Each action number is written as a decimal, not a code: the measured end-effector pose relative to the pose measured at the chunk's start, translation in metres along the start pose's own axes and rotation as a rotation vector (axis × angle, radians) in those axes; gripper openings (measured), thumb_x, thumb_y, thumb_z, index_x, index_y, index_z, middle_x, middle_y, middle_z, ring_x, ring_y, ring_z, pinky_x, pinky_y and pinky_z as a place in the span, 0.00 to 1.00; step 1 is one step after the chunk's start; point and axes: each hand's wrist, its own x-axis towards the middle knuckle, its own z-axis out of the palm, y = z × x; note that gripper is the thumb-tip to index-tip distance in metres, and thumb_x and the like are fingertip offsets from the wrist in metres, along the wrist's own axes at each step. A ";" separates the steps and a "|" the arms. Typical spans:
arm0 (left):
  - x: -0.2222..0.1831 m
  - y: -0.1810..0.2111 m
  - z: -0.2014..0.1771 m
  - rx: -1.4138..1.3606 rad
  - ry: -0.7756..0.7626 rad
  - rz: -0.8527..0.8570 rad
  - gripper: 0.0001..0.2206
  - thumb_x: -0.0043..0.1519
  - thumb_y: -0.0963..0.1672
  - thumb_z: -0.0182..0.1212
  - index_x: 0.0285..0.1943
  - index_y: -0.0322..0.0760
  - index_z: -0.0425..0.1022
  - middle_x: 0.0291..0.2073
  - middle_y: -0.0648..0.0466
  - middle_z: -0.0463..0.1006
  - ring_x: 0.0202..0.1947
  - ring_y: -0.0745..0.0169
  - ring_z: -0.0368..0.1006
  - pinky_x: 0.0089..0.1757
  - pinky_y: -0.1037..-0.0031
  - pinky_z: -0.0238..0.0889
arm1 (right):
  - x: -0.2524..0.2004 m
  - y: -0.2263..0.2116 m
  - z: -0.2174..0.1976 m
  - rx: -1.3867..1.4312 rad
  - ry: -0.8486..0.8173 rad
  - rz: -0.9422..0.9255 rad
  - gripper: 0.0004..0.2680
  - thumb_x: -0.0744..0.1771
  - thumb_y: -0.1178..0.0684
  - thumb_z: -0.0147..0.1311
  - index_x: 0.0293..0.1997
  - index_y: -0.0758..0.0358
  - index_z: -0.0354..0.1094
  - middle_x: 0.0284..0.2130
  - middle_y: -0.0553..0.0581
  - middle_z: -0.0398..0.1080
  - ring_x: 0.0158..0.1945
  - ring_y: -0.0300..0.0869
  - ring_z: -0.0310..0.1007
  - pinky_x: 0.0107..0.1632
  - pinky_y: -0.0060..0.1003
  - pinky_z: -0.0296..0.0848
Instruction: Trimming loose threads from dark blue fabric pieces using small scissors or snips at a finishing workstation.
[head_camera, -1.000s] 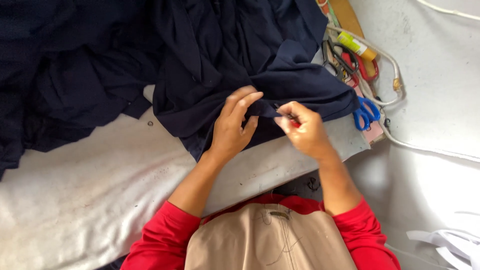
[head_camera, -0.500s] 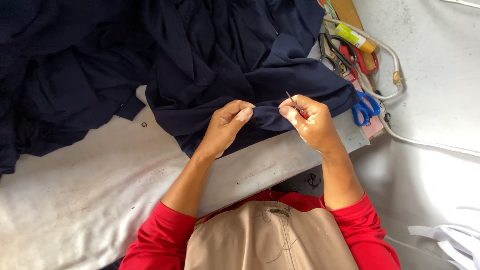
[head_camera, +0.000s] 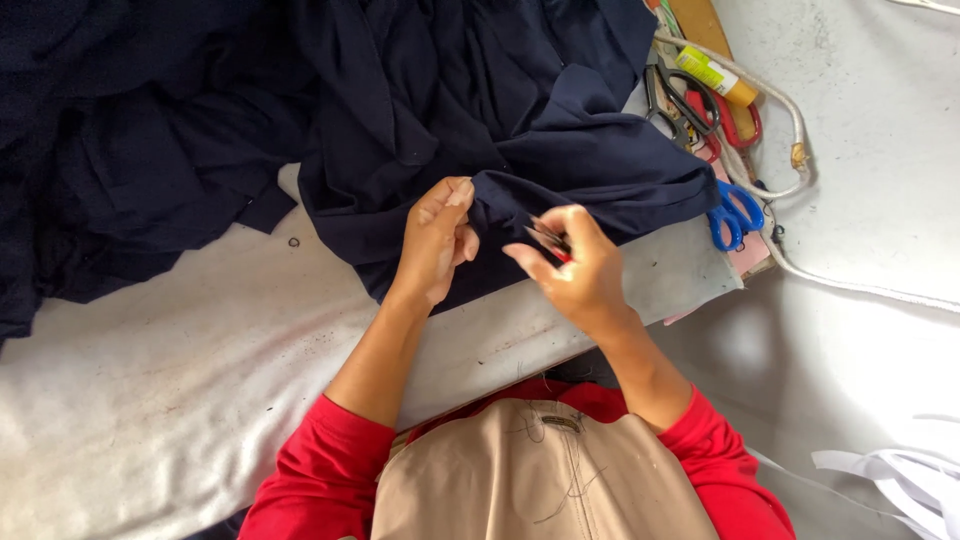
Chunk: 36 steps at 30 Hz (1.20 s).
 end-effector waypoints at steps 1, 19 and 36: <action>0.000 -0.001 0.000 -0.001 -0.001 0.000 0.07 0.70 0.42 0.49 0.42 0.39 0.73 0.18 0.66 0.52 0.11 0.71 0.66 0.16 0.87 0.47 | -0.002 0.004 0.005 -0.001 0.000 0.000 0.11 0.64 0.48 0.70 0.41 0.59 0.71 0.27 0.53 0.71 0.30 0.45 0.75 0.35 0.33 0.74; 0.023 -0.024 -0.016 -0.162 0.028 0.004 0.08 0.67 0.45 0.56 0.34 0.46 0.68 0.18 0.66 0.48 0.11 0.78 0.58 0.16 0.85 0.33 | -0.048 -0.026 -0.156 0.804 -0.989 -0.143 0.15 0.74 0.46 0.38 0.33 0.64 0.66 0.25 0.53 0.68 0.23 0.43 0.67 0.29 0.35 0.68; 0.000 0.030 -0.029 -0.212 0.314 0.169 0.06 0.66 0.47 0.58 0.41 0.42 0.71 0.20 0.60 0.64 0.29 0.68 0.78 0.34 0.82 0.77 | -0.462 0.161 -0.305 -0.677 -0.851 1.644 0.09 0.66 0.50 0.48 0.30 0.61 0.71 0.25 0.60 0.72 0.27 0.51 0.72 0.32 0.41 0.73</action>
